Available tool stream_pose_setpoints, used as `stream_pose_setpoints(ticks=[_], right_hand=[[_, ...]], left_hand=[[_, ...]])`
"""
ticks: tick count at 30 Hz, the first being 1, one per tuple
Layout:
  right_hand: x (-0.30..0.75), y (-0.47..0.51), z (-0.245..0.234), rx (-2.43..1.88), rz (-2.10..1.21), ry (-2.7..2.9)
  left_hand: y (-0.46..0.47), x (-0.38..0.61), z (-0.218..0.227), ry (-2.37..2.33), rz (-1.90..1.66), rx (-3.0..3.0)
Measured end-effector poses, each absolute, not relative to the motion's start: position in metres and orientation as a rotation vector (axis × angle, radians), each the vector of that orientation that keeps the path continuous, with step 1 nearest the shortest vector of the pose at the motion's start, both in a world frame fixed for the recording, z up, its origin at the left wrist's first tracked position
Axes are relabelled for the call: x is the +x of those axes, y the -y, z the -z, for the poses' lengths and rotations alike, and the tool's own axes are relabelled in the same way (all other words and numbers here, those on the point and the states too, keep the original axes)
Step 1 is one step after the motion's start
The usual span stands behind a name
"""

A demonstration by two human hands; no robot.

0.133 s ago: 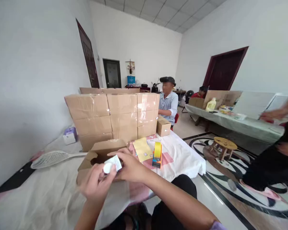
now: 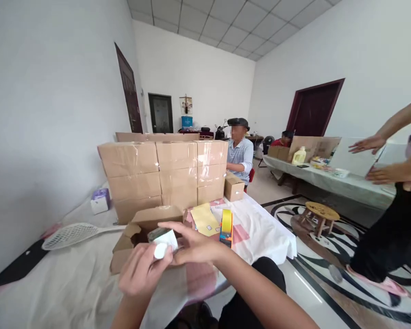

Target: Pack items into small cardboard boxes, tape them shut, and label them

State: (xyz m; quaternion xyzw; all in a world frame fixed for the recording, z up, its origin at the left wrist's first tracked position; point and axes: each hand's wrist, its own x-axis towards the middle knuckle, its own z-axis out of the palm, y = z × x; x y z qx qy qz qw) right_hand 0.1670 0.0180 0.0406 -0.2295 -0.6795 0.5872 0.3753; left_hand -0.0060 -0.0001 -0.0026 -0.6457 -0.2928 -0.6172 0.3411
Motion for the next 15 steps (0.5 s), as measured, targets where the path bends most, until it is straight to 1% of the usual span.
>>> stream_pose_setpoints(ticks=[2,5,7,10,12,13,15], right_hand=[[0.161,-0.014,-0.044,-0.465,-1.756,1.350],[0.137,-0.013,-0.045,-0.511,-1.807,0.911],[0.119,-0.021,-0.045,-0.647,-1.825,0.869],[0.099,-0.047,-0.046,-0.846,-1.859,1.009],[0.091,-0.071,-0.049,-0.897,-1.717,1.192],[0.088,-0.083,-0.052,-0.888,-1.565,1.331],[0.083,-0.107,-0.056,-0.815,-1.131,1.761]], left_hand=[[0.002,-0.011,0.006,0.692,1.580,-1.672],[0.005,-0.016,0.019,0.613,1.589,-1.683],[0.005,-0.017,0.031,0.596,1.612,-1.692],[-0.001,-0.021,0.047,0.652,1.626,-1.735],[-0.009,-0.032,0.051,0.719,1.594,-1.775],[-0.014,-0.040,0.052,0.764,1.573,-1.786],[-0.026,-0.064,0.052,0.894,1.548,-1.772]])
